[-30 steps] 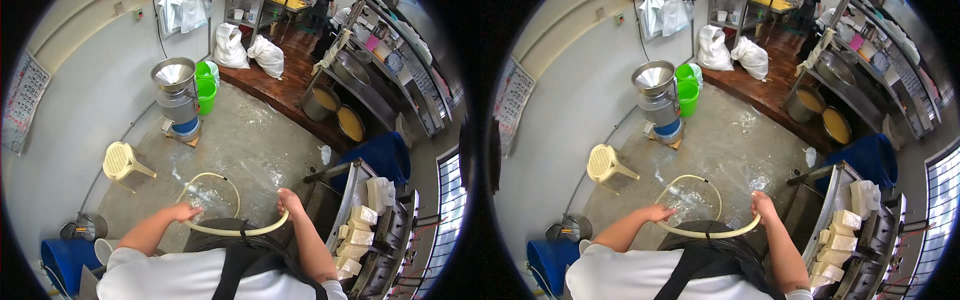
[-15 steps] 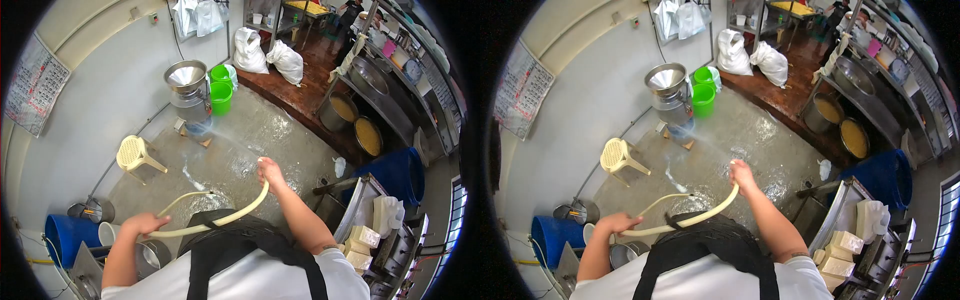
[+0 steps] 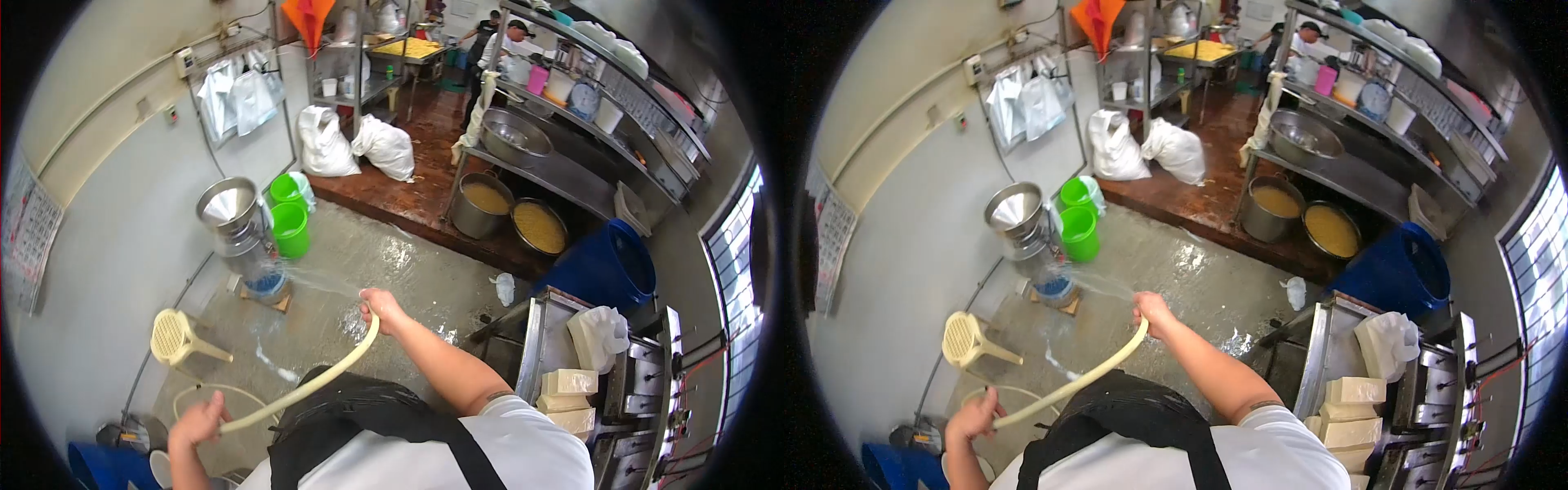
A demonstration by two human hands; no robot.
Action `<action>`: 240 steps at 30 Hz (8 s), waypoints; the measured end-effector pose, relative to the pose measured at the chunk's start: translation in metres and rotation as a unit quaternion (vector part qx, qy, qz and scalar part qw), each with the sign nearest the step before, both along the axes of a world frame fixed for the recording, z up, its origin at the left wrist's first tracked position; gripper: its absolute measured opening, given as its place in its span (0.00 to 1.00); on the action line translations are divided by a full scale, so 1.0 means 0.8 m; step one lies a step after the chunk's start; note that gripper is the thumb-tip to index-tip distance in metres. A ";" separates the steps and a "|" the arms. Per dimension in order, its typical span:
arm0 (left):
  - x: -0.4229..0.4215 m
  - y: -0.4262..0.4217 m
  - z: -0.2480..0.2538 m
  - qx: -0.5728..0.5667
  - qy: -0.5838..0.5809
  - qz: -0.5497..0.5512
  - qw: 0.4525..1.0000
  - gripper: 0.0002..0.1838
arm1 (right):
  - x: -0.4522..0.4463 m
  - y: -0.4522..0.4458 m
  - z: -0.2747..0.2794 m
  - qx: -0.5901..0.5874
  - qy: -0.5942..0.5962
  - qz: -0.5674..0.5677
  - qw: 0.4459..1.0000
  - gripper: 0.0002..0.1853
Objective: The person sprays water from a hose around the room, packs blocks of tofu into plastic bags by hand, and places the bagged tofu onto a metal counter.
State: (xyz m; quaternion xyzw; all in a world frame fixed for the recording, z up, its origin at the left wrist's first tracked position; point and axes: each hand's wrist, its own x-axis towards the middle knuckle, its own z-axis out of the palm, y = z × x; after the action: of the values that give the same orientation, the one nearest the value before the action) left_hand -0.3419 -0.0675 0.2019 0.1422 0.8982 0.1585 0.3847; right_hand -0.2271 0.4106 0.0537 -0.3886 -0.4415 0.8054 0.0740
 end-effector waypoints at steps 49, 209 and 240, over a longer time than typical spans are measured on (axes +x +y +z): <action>-0.423 0.282 -0.201 0.152 -0.082 -0.138 0.975 0.40 | -0.424 0.189 0.117 0.149 -0.044 0.106 0.982 0.13; -0.461 0.549 -0.456 0.118 0.042 -0.562 0.818 0.19 | -0.333 0.065 0.130 0.241 0.170 0.072 0.953 0.21; -0.536 0.453 -0.487 -0.191 -0.259 -0.346 0.881 0.14 | -0.350 0.078 0.110 0.536 -0.039 0.264 0.801 0.18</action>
State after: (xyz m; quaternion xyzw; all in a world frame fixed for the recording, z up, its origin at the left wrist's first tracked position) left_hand -0.7709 0.2952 -0.1878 0.3212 0.6734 -0.1285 0.6534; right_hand -0.5069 0.4733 0.1419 -0.1863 -0.8905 0.4133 0.0374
